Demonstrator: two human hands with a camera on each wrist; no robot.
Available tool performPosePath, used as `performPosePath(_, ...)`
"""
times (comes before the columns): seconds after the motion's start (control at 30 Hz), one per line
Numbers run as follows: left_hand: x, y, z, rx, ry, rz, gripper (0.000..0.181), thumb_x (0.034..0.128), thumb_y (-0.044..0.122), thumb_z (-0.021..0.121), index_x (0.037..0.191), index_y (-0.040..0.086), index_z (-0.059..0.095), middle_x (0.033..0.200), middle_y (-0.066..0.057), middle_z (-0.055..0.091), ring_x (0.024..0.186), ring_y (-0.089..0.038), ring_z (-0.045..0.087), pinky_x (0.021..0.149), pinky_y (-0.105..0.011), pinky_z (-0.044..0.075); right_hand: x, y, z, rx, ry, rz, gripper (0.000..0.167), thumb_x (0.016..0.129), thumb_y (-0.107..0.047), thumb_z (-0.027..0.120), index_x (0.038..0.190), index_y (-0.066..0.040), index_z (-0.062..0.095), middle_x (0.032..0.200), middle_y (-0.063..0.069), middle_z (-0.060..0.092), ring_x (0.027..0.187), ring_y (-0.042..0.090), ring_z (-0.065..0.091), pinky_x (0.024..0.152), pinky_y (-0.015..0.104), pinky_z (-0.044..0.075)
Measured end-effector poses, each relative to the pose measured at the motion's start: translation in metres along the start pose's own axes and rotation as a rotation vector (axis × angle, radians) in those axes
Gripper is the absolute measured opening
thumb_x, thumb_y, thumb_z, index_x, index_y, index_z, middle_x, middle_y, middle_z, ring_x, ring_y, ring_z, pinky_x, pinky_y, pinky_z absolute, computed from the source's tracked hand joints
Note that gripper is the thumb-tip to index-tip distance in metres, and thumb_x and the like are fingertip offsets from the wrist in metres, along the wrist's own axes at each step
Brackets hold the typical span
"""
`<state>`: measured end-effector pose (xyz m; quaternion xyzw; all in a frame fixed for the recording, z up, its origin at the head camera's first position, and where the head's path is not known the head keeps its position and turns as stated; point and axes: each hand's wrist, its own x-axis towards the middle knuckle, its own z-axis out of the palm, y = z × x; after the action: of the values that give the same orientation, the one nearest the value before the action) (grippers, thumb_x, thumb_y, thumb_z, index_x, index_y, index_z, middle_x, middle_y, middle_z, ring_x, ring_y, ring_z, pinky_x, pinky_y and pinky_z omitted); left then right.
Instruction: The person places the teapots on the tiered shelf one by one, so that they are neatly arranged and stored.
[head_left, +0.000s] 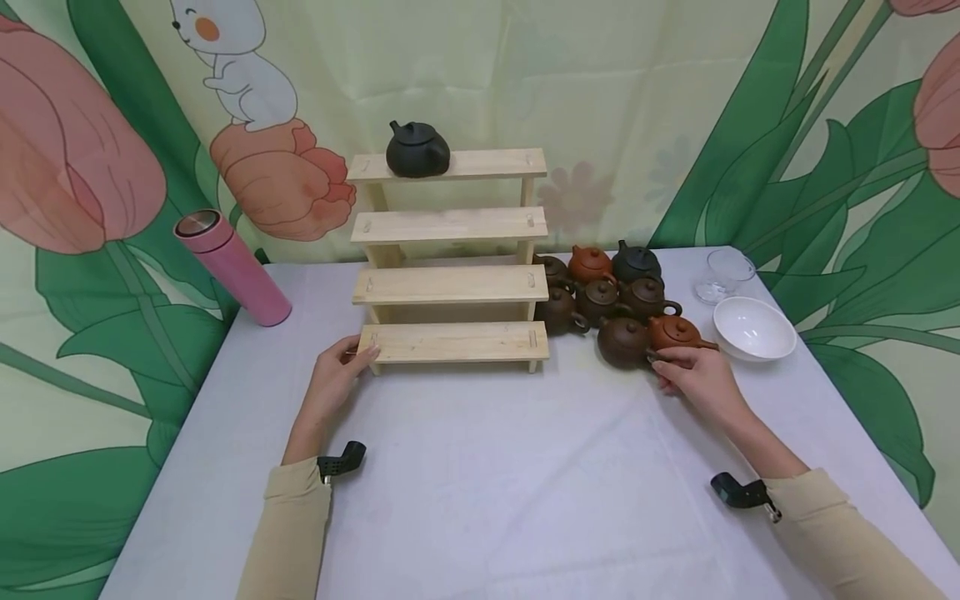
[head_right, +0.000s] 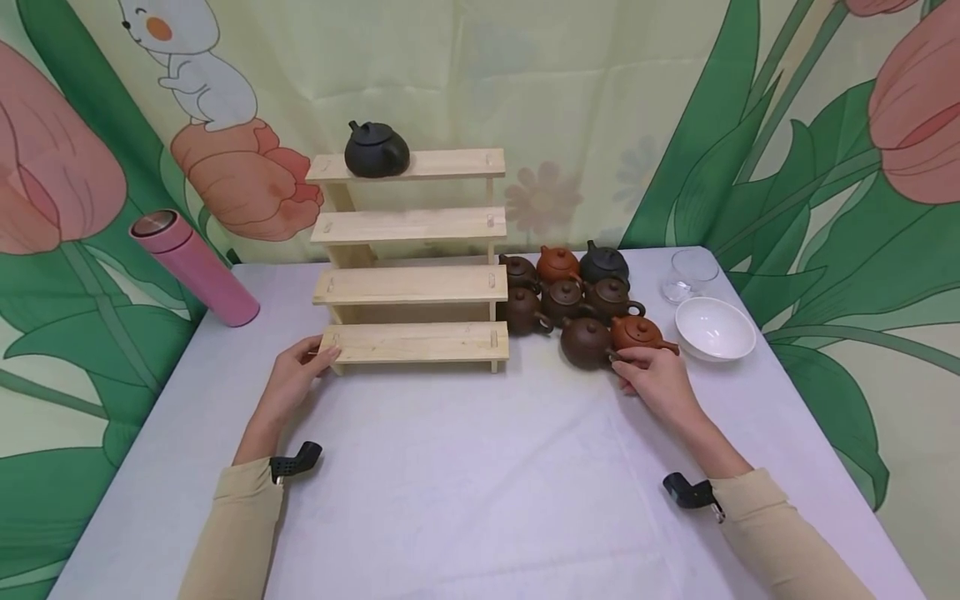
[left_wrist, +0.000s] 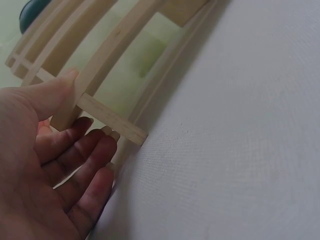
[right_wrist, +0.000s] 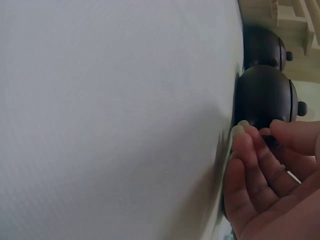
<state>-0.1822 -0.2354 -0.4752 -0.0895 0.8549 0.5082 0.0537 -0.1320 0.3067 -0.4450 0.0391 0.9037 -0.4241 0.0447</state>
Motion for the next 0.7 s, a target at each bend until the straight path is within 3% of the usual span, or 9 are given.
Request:
performPosePath(0.13, -0.0001, -0.0001, 0.0, 0.008, 0.001, 0.006, 0.07, 0.0914, 0.054, 0.064, 0.144, 0.01, 0.051, 0.128, -0.012, 0.059, 0.104, -0.02, 0.052, 0.079, -0.022, 0.048, 0.0003, -0.001, -0.0023, -0.041, -0.055, 0.011, 0.037, 0.098, -0.023, 0.063, 0.122, 0.006, 0.066, 0.093, 0.02, 0.072, 0.07, 0.014, 0.067, 0.063, 0.025, 0.057)
performPosePath(0.33, -0.0012, 0.0017, -0.0004, 0.023, 0.008, 0.003, 0.068, 0.0925, 0.053, 0.064, 0.143, 0.009, 0.051, 0.127, -0.013, 0.059, 0.103, -0.02, 0.052, 0.078, -0.022, 0.047, 0.0026, -0.0031, -0.0021, -0.056, -0.099, 0.007, 0.034, 0.096, -0.022, 0.066, 0.116, 0.005, 0.068, 0.085, 0.014, 0.072, 0.069, 0.015, 0.066, 0.064, 0.025, 0.056)
performPosePath(0.7, -0.0022, 0.0026, 0.0013, 0.015, 0.012, -0.016, 0.066, 0.0932, 0.051, 0.064, 0.143, 0.01, 0.051, 0.127, -0.012, 0.059, 0.104, -0.02, 0.052, 0.079, -0.023, 0.048, 0.0004, -0.0098, 0.0027, -0.077, -0.036, 0.016, 0.03, 0.096, -0.021, 0.065, 0.114, 0.003, 0.07, 0.084, 0.012, 0.073, 0.07, 0.015, 0.063, 0.062, 0.023, 0.052)
